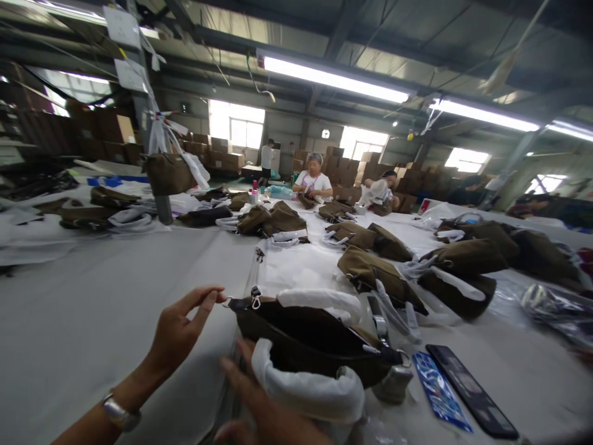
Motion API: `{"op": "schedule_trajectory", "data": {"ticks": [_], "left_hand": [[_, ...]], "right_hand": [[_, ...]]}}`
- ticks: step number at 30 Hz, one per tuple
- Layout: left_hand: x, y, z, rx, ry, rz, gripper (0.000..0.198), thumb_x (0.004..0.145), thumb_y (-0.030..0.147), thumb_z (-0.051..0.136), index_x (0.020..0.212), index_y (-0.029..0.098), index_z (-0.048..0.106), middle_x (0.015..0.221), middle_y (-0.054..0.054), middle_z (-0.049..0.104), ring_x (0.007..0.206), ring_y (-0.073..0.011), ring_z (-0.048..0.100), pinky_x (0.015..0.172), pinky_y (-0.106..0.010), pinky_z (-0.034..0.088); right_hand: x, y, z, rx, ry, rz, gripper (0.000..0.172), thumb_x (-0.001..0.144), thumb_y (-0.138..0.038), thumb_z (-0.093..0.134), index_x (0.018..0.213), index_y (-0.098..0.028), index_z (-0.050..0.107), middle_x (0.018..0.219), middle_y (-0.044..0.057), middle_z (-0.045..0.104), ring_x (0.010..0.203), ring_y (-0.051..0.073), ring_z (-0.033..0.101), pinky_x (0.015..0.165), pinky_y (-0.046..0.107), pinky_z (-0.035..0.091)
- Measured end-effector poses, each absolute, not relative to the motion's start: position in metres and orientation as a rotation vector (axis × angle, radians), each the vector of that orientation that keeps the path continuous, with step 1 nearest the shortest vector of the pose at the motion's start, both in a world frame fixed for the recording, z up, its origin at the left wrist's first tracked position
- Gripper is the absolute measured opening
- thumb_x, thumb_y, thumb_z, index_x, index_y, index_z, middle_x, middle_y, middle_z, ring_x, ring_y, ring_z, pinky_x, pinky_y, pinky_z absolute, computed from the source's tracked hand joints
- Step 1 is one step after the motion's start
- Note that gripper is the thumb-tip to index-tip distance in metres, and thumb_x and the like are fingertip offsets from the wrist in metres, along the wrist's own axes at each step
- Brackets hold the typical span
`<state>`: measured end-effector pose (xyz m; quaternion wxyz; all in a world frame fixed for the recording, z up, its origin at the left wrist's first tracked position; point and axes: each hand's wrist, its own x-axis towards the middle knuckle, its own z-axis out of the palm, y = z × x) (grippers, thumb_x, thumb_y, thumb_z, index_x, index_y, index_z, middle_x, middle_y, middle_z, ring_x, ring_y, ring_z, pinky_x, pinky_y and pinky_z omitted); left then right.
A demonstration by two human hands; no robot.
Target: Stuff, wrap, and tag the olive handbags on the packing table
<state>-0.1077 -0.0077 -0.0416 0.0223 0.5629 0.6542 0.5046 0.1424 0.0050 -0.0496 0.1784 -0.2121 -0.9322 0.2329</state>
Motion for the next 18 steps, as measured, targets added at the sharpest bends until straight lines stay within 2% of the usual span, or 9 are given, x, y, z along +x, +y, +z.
{"op": "schedule_trajectory", "data": {"ticks": [2,3,6,8,10,12,15,18], "left_hand": [[-0.131,-0.009,-0.062,1.702,2.2,1.073,0.059,0.094,0.063,0.044,0.126,0.02,0.068,0.125,-0.008,0.073,0.121,-0.0289,0.066,0.109,-0.04,0.05],[-0.14,-0.009,-0.074,1.7,2.231,0.851,0.068,0.091,0.067,0.044,0.134,0.018,0.064,0.137,-0.01,0.066,0.131,-0.0322,0.059,0.115,-0.045,0.044],[-0.153,-0.014,-0.106,1.686,2.22,0.503,0.098,0.076,0.071,0.06,0.149,0.007,0.05,0.155,-0.018,0.043,0.146,-0.0401,0.038,0.123,-0.056,0.028],[-0.153,-0.019,-0.12,1.678,2.197,0.412,0.107,0.07,0.068,0.068,0.152,0.003,0.043,0.159,-0.021,0.032,0.15,-0.0402,0.03,0.124,-0.055,0.025],[-0.152,-0.023,-0.129,1.682,2.172,0.397,0.109,0.072,0.065,0.068,0.155,0.002,0.036,0.161,-0.021,0.025,0.152,-0.0377,0.025,0.125,-0.052,0.023],[-0.153,-0.025,-0.133,1.685,2.142,0.423,0.107,0.075,0.064,0.065,0.155,0.001,0.034,0.162,-0.021,0.023,0.153,-0.0365,0.024,0.126,-0.051,0.02],[-0.158,-0.025,-0.135,1.675,2.082,0.517,0.1,0.077,0.063,0.061,0.153,0.002,0.04,0.161,-0.019,0.028,0.152,-0.0352,0.027,0.126,-0.049,0.02],[-0.166,-0.025,-0.133,1.632,2.043,0.661,0.084,0.083,0.06,0.054,0.149,0.009,0.05,0.158,-0.013,0.038,0.149,-0.0326,0.035,0.125,-0.046,0.025]], "right_hand": [[0.133,0.021,-0.061,-0.794,-2.375,0.766,0.068,0.096,-0.051,0.059,0.158,-0.039,0.033,0.167,-0.001,0.026,0.154,0.037,0.022,0.125,0.063,0.013],[0.127,0.028,-0.066,-0.848,-2.23,0.82,0.064,0.098,-0.046,0.056,0.157,-0.037,0.035,0.167,-0.001,0.027,0.155,0.035,0.021,0.127,0.061,0.012],[0.108,0.043,-0.076,-0.809,-1.986,0.946,0.056,0.098,-0.036,0.055,0.153,-0.025,0.046,0.162,0.006,0.038,0.151,0.03,0.032,0.127,0.051,0.024],[0.094,0.048,-0.085,-0.738,-1.971,1.068,0.052,0.098,-0.036,0.056,0.148,-0.022,0.054,0.154,0.008,0.05,0.146,0.029,0.042,0.123,0.048,0.032],[0.08,0.051,-0.097,-0.719,-1.965,1.212,0.051,0.097,-0.038,0.057,0.144,-0.021,0.058,0.149,0.01,0.056,0.141,0.029,0.049,0.12,0.047,0.038],[0.067,0.054,-0.111,-0.749,-1.925,1.325,0.053,0.095,-0.04,0.059,0.143,-0.018,0.059,0.148,0.012,0.056,0.14,0.03,0.05,0.117,0.046,0.041],[0.052,0.06,-0.128,-0.777,-1.838,1.417,0.058,0.091,-0.044,0.062,0.141,-0.013,0.061,0.147,0.016,0.057,0.139,0.032,0.051,0.116,0.047,0.042],[0.041,0.065,-0.138,-0.764,-1.652,1.556,0.067,0.083,-0.054,0.071,0.137,-0.014,0.063,0.147,0.016,0.057,0.14,0.033,0.049,0.119,0.048,0.037]]}}
